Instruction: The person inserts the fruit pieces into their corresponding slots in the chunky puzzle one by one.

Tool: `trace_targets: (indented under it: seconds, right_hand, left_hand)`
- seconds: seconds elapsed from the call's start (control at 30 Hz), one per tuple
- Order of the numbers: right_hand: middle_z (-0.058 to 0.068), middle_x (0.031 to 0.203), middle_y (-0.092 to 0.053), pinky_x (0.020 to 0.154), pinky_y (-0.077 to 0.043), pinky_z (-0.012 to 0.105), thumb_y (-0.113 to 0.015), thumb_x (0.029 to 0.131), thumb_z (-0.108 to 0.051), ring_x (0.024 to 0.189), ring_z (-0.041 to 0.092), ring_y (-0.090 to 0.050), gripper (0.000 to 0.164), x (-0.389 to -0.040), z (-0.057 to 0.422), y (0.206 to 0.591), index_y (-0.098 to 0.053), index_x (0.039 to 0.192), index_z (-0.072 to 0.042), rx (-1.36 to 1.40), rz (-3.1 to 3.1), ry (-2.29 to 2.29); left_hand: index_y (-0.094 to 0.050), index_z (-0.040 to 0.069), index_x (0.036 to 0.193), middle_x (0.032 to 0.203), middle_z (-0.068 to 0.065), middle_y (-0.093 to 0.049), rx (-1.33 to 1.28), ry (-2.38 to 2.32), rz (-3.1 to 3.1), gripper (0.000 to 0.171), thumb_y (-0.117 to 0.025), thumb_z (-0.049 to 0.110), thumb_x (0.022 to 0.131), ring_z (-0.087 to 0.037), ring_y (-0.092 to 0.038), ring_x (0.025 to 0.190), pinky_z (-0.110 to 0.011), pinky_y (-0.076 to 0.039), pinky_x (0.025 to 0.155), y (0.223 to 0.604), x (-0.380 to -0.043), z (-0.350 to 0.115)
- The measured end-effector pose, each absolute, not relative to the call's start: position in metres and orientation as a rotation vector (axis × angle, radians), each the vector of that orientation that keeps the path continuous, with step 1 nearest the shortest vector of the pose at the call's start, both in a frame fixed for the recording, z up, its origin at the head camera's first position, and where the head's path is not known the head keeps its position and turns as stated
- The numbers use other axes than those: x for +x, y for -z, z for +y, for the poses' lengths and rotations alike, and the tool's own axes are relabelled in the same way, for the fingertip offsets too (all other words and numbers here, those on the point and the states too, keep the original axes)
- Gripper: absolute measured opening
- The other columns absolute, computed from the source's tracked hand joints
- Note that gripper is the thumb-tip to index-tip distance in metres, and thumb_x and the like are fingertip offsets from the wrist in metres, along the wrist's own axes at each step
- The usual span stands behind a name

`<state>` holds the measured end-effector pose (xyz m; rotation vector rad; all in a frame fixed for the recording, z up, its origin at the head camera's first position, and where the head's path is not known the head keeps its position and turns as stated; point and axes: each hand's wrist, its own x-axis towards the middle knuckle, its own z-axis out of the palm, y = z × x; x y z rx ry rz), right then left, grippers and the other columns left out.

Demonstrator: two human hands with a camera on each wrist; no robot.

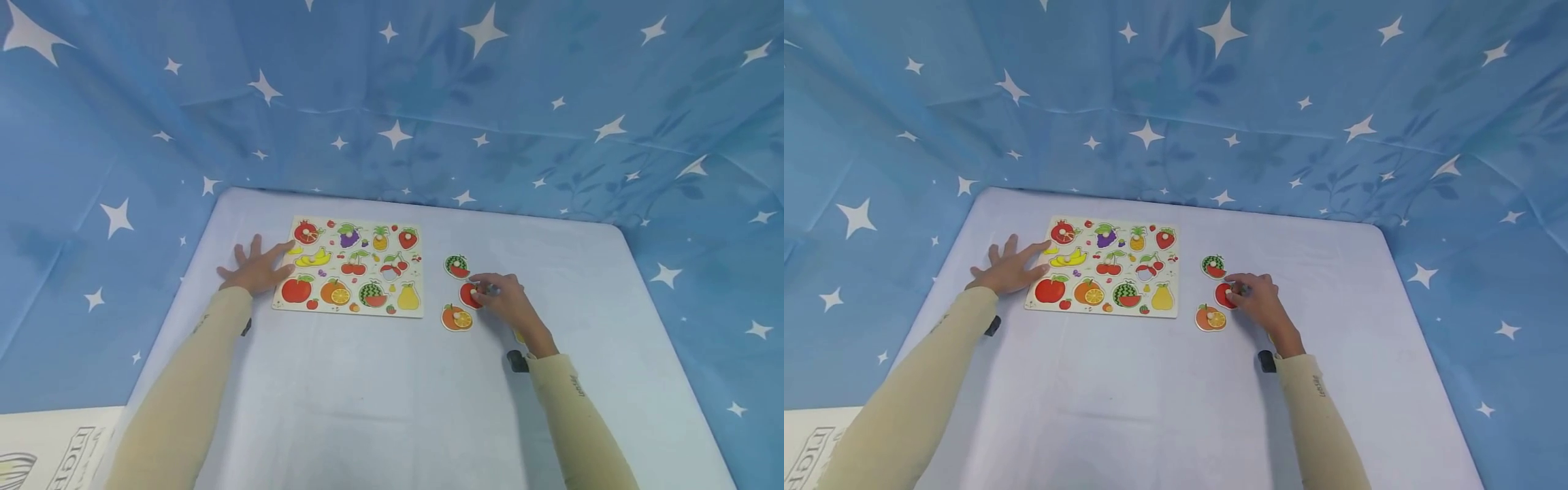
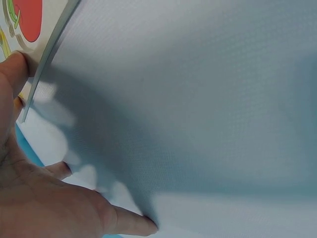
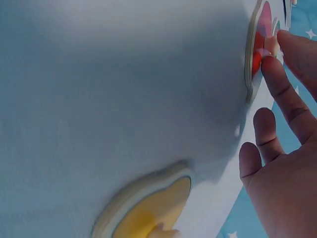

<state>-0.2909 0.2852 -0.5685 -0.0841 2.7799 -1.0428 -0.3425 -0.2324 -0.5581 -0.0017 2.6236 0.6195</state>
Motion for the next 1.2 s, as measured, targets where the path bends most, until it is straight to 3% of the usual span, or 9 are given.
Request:
trace_targets:
  seconds: [0.2,0.53,0.67,0.9,1.2]
  right_hand:
    - [0.015,0.115,-0.07,0.1,-0.035,0.059,-0.074,0.1,-0.005,0.114,0.036,-0.045,0.021,-0.292,0.28,0.57,-0.078,0.12,-0.004,-0.046,2.768,1.017]
    - [0.021,0.126,-0.07,0.108,-0.036,0.066,-0.072,0.102,-0.006,0.12,0.039,-0.046,0.019,-0.297,0.274,0.572,-0.076,0.121,-0.002,-0.012,2.771,0.918]
    - [0.022,0.125,-0.07,0.111,-0.032,0.068,-0.071,0.103,-0.006,0.121,0.039,-0.046,0.02,-0.298,0.273,0.572,-0.076,0.121,-0.001,-0.008,2.763,0.911]
    - [0.02,0.124,-0.07,0.106,-0.047,0.061,-0.071,0.102,-0.004,0.121,0.039,-0.048,0.02,-0.302,0.269,0.566,-0.076,0.121,-0.002,-0.027,2.774,0.907]
    - [0.021,0.122,-0.071,0.101,-0.049,0.056,-0.072,0.101,-0.002,0.117,0.038,-0.05,0.019,-0.312,0.248,0.558,-0.078,0.119,0.001,-0.149,2.787,0.954]
  left_hand:
    - [-0.024,0.026,0.172,0.175,-0.027,0.014,-0.01,-0.644,2.631,0.078,-0.059,0.046,0.105,-0.064,0.015,0.153,-0.092,0.004,0.106,0.557,-0.343,-0.231]
    - [-0.022,0.027,0.172,0.174,-0.027,0.017,-0.004,-0.633,2.617,0.079,-0.058,0.05,0.105,-0.064,0.017,0.152,-0.093,0.004,0.105,0.563,-0.347,-0.236]
    - [-0.022,0.028,0.172,0.174,-0.027,0.017,-0.01,-0.639,2.613,0.079,-0.058,0.049,0.106,-0.064,0.017,0.152,-0.093,0.004,0.105,0.563,-0.346,-0.236]
    - [-0.022,0.027,0.172,0.174,-0.027,0.016,-0.02,-0.654,2.61,0.079,-0.059,0.047,0.105,-0.063,0.017,0.152,-0.092,0.005,0.106,0.562,-0.346,-0.236]
    - [-0.023,0.027,0.172,0.174,-0.028,0.016,-0.02,-0.653,2.614,0.077,-0.057,0.047,0.106,-0.064,0.017,0.152,-0.092,0.005,0.105,0.563,-0.346,-0.234]
